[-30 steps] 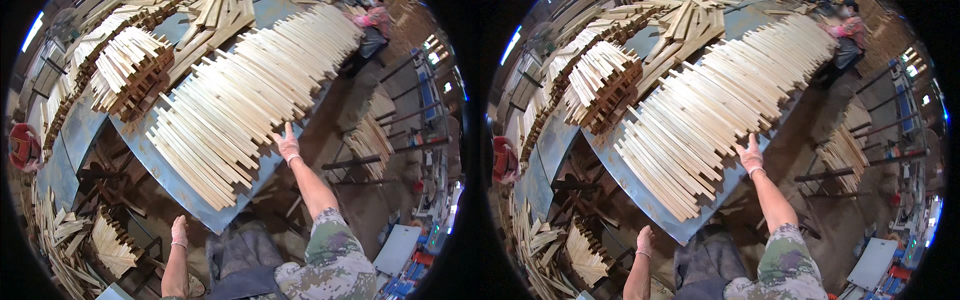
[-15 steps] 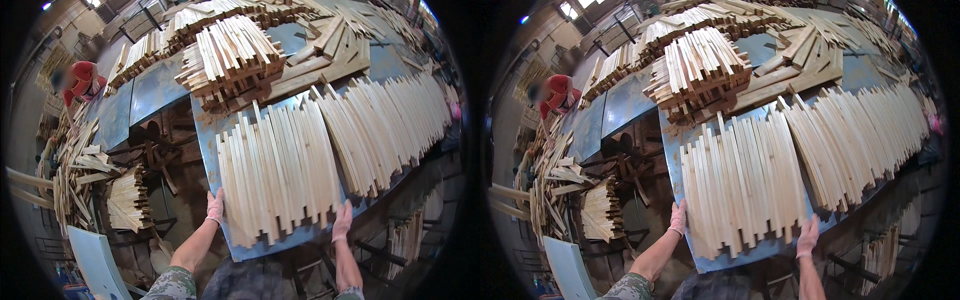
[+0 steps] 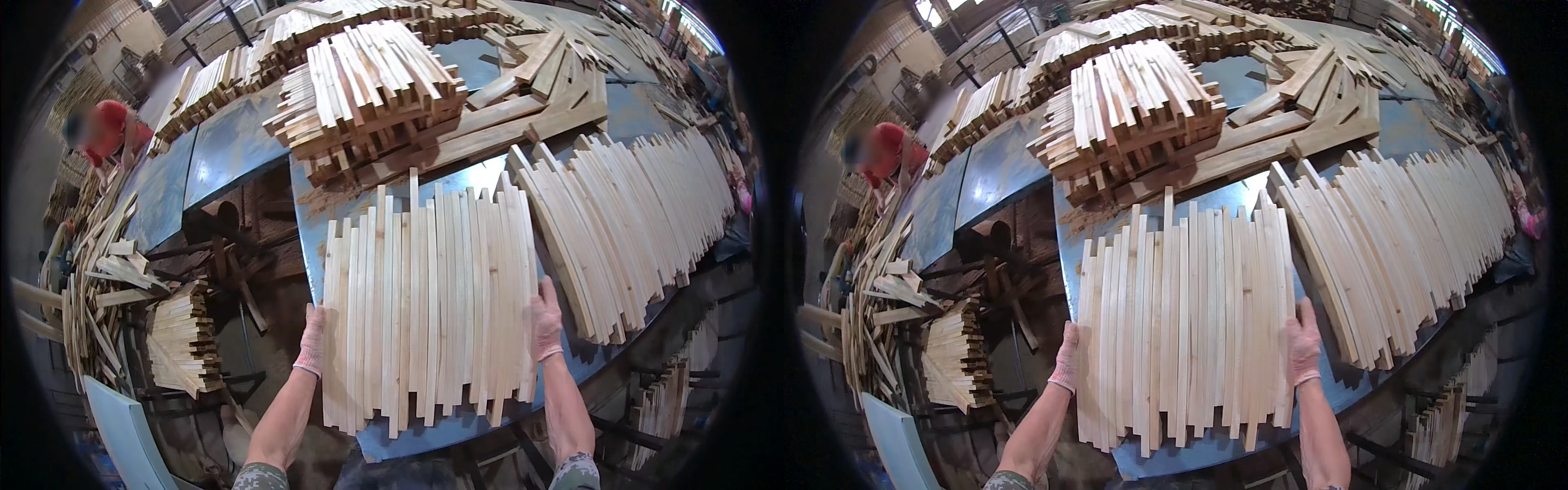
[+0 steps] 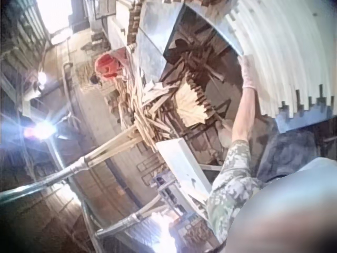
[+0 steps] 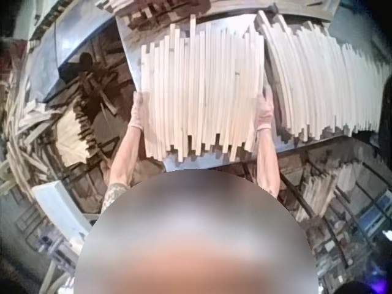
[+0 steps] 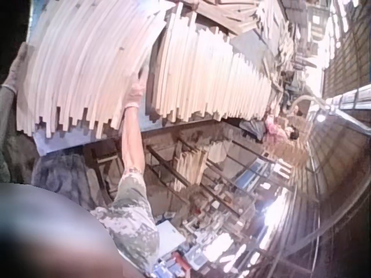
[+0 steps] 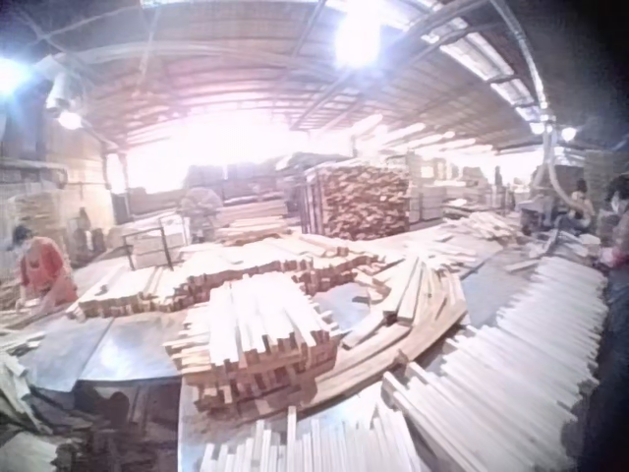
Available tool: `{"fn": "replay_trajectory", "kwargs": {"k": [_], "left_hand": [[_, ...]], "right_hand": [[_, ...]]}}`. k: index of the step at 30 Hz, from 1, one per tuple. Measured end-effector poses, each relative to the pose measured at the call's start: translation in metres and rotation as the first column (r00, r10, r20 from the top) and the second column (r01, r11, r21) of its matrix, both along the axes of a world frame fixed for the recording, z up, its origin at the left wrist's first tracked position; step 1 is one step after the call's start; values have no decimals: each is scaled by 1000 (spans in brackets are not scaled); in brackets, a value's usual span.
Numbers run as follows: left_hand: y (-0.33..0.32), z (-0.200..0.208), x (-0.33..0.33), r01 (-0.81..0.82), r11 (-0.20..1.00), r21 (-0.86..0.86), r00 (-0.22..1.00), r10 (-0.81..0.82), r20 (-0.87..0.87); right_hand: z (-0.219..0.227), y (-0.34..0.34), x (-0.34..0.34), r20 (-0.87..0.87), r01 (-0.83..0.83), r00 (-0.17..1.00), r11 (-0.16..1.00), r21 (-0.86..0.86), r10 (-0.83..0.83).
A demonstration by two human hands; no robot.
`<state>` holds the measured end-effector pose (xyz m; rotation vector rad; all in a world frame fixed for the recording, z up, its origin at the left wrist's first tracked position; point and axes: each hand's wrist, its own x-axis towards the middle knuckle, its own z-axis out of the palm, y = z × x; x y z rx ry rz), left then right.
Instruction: The person repeatedly picks up stacks of light-colored wooden planks from a metal table and places them onto a conveyor belt. The person aligns the planks on the belt before moving to the next stack. The task continues in a repetitive loop throughout the clip.
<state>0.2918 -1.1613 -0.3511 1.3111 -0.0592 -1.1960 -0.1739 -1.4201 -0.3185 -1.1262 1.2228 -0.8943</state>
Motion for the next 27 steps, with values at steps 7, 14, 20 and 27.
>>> {"fn": "replay_trajectory", "kwargs": {"k": [7,14,20,27], "left_hand": [[60,39,-24,125,992,18,989,-123,-85],[152,68,-44,271,958,93,928,-234,-291],[221,55,-64,274,956,104,918,-228,-324],[265,85,-80,161,983,91,930,-121,-347]], "right_hand": [[35,64,3,273,-34,962,983,182,-17],[57,148,-23,185,-157,980,840,520,69],[51,181,-41,240,-203,969,755,624,61],[25,202,-67,358,-299,933,651,698,45]]}}
